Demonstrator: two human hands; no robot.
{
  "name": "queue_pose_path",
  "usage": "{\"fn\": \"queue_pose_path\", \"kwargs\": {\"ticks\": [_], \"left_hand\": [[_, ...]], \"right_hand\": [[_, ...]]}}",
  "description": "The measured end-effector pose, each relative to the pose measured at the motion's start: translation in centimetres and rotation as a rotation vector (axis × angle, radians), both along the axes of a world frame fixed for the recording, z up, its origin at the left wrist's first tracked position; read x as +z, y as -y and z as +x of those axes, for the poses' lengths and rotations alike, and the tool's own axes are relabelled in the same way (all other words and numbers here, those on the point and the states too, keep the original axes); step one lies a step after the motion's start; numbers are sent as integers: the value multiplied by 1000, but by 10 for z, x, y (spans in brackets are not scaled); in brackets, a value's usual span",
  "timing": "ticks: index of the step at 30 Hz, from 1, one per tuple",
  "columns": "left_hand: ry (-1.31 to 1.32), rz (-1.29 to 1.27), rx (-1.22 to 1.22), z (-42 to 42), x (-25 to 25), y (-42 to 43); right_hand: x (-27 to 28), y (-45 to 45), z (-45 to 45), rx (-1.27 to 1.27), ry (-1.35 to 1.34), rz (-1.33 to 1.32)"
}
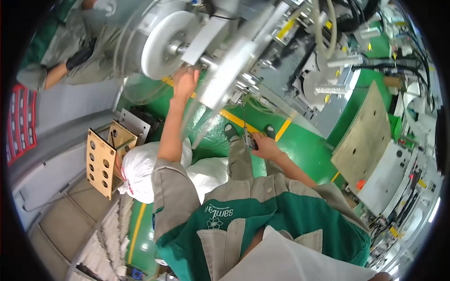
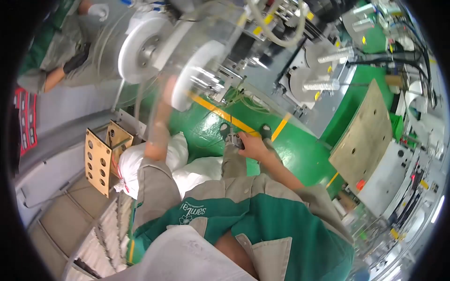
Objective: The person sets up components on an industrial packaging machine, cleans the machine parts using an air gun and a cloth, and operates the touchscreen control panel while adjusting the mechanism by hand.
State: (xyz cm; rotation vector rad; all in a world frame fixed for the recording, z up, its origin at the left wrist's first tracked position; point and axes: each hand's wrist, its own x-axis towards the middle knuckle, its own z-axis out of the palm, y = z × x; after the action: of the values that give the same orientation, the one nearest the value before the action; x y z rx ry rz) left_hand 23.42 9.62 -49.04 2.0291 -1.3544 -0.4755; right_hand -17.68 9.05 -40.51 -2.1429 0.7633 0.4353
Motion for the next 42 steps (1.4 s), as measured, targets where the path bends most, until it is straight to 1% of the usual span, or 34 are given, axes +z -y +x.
{"fn": "queue_pose_path", "kwargs": {"ticks": [2, 3, 5, 8, 10, 12, 13, 14, 15, 16, 17, 18, 19, 20, 22, 23, 24, 25, 27, 28, 29, 32, 33, 34, 36, 37, 40, 41, 42], "left_hand": [[-186, -86, 7, 12, -67, -11], [-226, -121, 5, 11, -80, -20], [-169, -241, 21, -8, -42, -21], [-78, -432, 74, -39, 33, -25], [16, -457, 271, -46, 48, -24], [138, -367, 626, -46, 47, -19], [165, -527, 796, -60, 43, -17], [-104, -562, 902, -74, 31, -21], [-505, -586, 963, -92, 10, -25], [-937, -616, 970, -110, -9, -25], [-1291, -642, 874, -123, -18, -24], [-1528, -668, 756, -131, -18, -20], [-1712, -670, 608, -131, 18, -21], [-1890, -662, 436, -129, 40, -21], [-1889, -668, 309, -124, 35, -19], [-1805, -645, 243, -116, 28, -19], [-1717, -618, 181, -109, 25, -17], [-1611, -471, 262, -107, 22, -15], [-1556, -438, 178, -100, 21, -22], [-1529, -419, 134, -96, 28, -26], [-1544, -426, 79, -97, 37, -31], [-1429, -454, -45, -102, 23, -23], [-1453, -489, -29, -105, 33, -20], [-1535, -502, -69, -106, 27, -13], [-1695, -529, -161, -101, 16, 6], [-1780, -434, -140, -98, 12, 9], [-2027, -449, -66, -99, 1, 24], [-2024, -508, -112, -101, -4, 28], [-2049, -513, -227, -98, -9, 32]], "right_hand": [[15, 5, 2, -19, -27, 18], [15, 6, 1, -31, -28, 23], [10, 8, -4, -41, -5, 24], [-6, 8, -14, -62, 48, 13], [-11, 7, -18, -56, 54, 7], [-12, 9, -17, -16, 27, -1], [-15, 6, -19, -15, 12, -1], [-19, 5, -21, -3, -3, -2], [-21, 7, -19, 19, -16, -7], [-17, 9, -15, 27, -43, 10], [-12, 9, -8, 33, -70, 30], [-9, 6, -4, 28, -97, 47], [-11, 4, -2, 51, -87, 44], [-16, 1, -2, 80, -105, 37], [-23, -4, 0, 118, -146, 19], [-26, -5, -2, 104, -109, 87], [-27, -7, 1, 100, -102, 63], [-28, -12, 1, 95, -100, 44], [-20, -19, 8, 115, -69, -22], [-22, -23, 9, 131, -116, -16], [-25, -24, 13, 145, -160, -11], [-44, -30, 10, 174, -223, 27], [-49, -32, 10, 179, -251, 39], [-53, -33, 11, 186, -277, 47], [-52, -34, 17, 194, -193, 36], [-49, -35, 19, 198, -157, 33], [-50, -35, 19, 207, -129, 43], [-52, -35, 20, 220, -193, 38], [-52, -34, 24, 212, -234, 47]]}}
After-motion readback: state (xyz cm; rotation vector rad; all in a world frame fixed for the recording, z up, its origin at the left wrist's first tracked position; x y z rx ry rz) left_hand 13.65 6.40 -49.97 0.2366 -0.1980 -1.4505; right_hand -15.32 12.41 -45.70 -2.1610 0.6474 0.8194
